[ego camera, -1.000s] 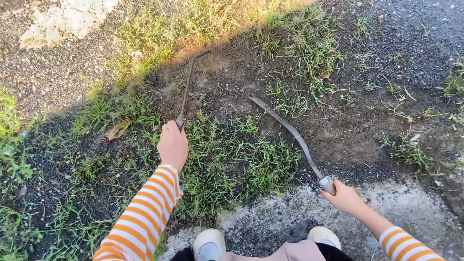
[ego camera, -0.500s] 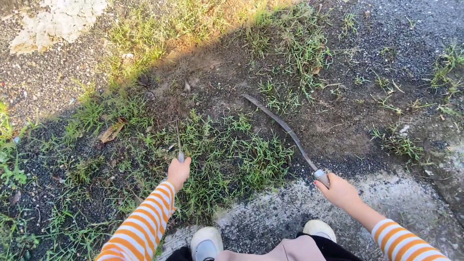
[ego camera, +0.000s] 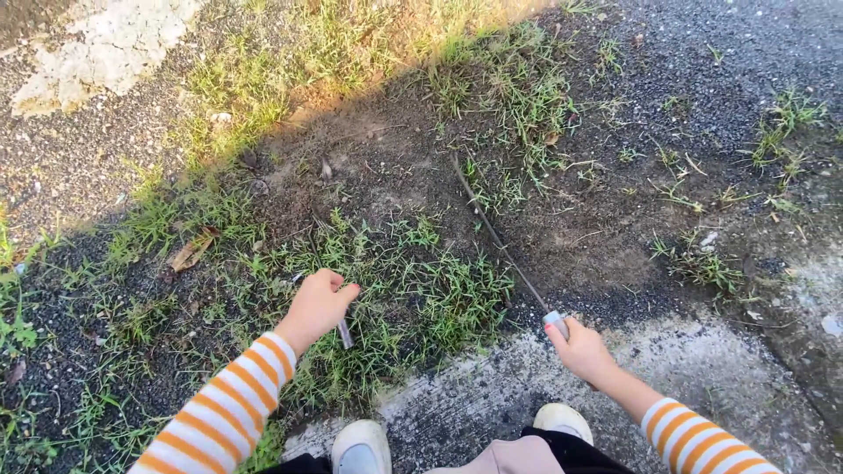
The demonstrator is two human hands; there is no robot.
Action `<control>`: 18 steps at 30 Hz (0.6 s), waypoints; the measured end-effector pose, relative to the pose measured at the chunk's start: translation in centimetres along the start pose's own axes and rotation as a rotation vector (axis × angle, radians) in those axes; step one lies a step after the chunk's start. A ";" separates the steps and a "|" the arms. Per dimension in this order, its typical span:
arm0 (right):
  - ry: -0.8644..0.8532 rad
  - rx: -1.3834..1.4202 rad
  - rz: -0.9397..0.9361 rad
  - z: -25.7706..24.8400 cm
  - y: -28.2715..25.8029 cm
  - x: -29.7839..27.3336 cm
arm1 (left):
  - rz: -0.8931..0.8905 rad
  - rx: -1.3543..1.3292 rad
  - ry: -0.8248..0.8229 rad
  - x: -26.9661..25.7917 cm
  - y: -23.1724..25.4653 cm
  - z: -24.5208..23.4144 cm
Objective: Using a sickle and a hand fork to remove grass and weeds from the ground.
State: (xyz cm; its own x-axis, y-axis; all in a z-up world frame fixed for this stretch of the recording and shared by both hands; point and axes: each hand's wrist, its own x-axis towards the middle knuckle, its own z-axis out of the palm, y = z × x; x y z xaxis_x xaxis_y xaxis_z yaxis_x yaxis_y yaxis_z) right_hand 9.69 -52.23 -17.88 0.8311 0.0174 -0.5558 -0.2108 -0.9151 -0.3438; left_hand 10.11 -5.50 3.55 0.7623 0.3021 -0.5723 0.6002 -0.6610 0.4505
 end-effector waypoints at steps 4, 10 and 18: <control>0.024 -0.110 0.000 -0.9 -0.7 -0.7 | 0.127 0.026 -0.053 -8.2 6.8 -2.8; 0.078 -0.266 -0.192 1.2 0.6 1.1 | 0.289 -0.206 0.299 -12.3 9.4 0.6; -0.133 -0.434 -0.273 -2.2 -6.1 -0.9 | 0.299 -0.165 0.199 -11.6 9.9 4.4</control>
State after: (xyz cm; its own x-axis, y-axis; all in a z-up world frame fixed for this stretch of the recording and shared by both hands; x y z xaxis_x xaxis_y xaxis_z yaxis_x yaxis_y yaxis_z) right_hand 11.35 -47.53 -13.61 0.7474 0.3035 -0.5910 0.2602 -0.9522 -0.1599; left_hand 6.11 -18.61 11.65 0.9317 0.2509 -0.2626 0.3630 -0.6254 0.6907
